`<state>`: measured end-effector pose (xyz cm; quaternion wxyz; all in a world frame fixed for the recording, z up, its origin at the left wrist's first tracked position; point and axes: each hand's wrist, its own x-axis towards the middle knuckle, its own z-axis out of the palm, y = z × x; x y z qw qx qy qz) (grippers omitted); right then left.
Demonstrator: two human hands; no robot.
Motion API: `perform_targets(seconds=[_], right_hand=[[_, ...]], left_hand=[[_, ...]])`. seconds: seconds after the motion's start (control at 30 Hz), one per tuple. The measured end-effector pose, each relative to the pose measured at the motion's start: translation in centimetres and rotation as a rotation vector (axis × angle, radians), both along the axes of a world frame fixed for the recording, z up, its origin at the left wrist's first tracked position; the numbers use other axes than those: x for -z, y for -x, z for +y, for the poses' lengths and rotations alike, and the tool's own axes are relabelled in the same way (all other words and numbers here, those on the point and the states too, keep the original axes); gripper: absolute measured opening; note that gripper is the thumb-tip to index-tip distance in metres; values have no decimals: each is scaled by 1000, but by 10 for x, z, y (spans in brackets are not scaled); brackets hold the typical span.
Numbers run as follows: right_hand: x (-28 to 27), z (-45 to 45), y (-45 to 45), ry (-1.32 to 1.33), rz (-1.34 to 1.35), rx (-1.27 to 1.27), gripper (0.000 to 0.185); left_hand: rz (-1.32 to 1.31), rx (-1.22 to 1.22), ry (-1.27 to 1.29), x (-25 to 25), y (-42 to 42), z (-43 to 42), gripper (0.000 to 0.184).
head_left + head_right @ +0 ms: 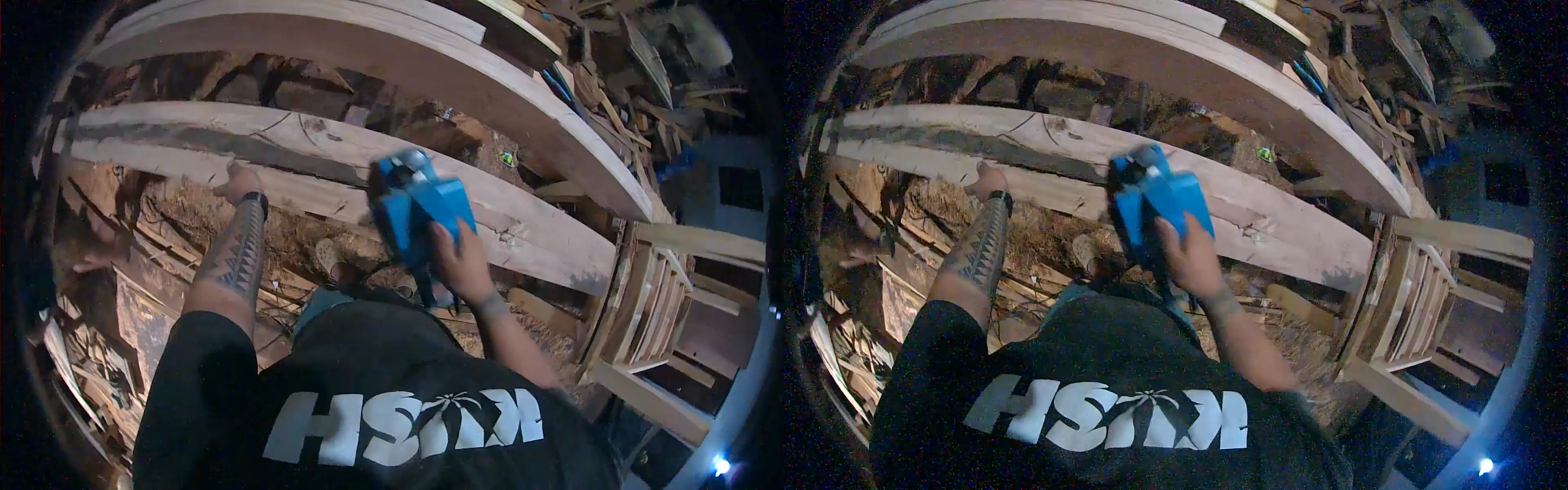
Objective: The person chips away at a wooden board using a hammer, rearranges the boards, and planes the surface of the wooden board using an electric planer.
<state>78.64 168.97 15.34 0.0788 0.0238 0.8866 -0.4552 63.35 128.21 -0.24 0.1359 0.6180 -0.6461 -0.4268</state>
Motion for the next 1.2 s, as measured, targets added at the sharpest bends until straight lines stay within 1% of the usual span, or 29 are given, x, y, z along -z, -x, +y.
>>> perform_targets(seconds=[0.03,0.1,0.2,0.27,0.33,0.4,0.53,0.57,0.6,0.63,0.67,0.7,0.8,0.83,0.9,0.93,0.97,1.0,1.03,1.07,1.13,1.17,1.2], right_hand=[[-13,13,-19,30,-79,20,38],[-21,29,-56,-43,-205,98,34],[-10,40,-63,-76,-116,89,33],[4,31,-34,-50,49,40,36],[3,10,15,-3,116,73,32],[7,8,56,60,-32,60,36],[12,9,29,-20,15,46,37],[11,18,8,-13,0,51,36],[3,29,-13,-9,-51,48,40],[-7,39,-33,-1,-103,35,44],[-13,44,-54,25,-127,59,43],[-14,47,-64,54,-146,74,42],[13,50,-54,12,-176,100,42],[24,45,-37,-48,-74,61,42],[40,30,12,-176,132,1,42],[28,21,33,-105,11,17,43],[4,9,51,-35,-115,34,43],[-10,1,60,35,-241,54,44],[6,6,53,-33,-34,3,42],[36,20,35,-103,173,-49,41],[28,37,-2,-154,177,-20,40],[3,41,-22,-127,-21,55,39],[11,63,-46,-72,-125,72,39]], left_hand=[[-39,-2,14,5,1,-4,95],[-119,-1,42,17,5,-11,94],[-89,-48,39,0,4,1,93],[-126,-30,39,2,7,0,93],[-139,-32,34,6,8,-3,93],[-125,-56,22,12,10,-8,93],[-20,-2,36,35,12,-19,93],[-20,-4,41,38,13,-20,94],[-23,-15,49,43,9,-24,95],[71,-98,86,64,13,-28,97],[21,-109,92,69,13,-29,98],[-23,-128,101,65,14,-28,98],[38,-97,87,34,5,-12,97],[61,-72,76,26,5,-7,97],[44,-56,94,27,3,-7,96],[36,-49,102,27,1,-6,96],[-15,-35,65,11,1,-1,93],[2,-30,75,13,1,-4,93],[15,-22,81,20,1,-6,93],[27,-17,84,25,1,-8,93],[-50,-73,45,-34,-4,16,82],[-48,-84,52,-25,0,7,81],[-35,-79,68,-1,3,1,79]])
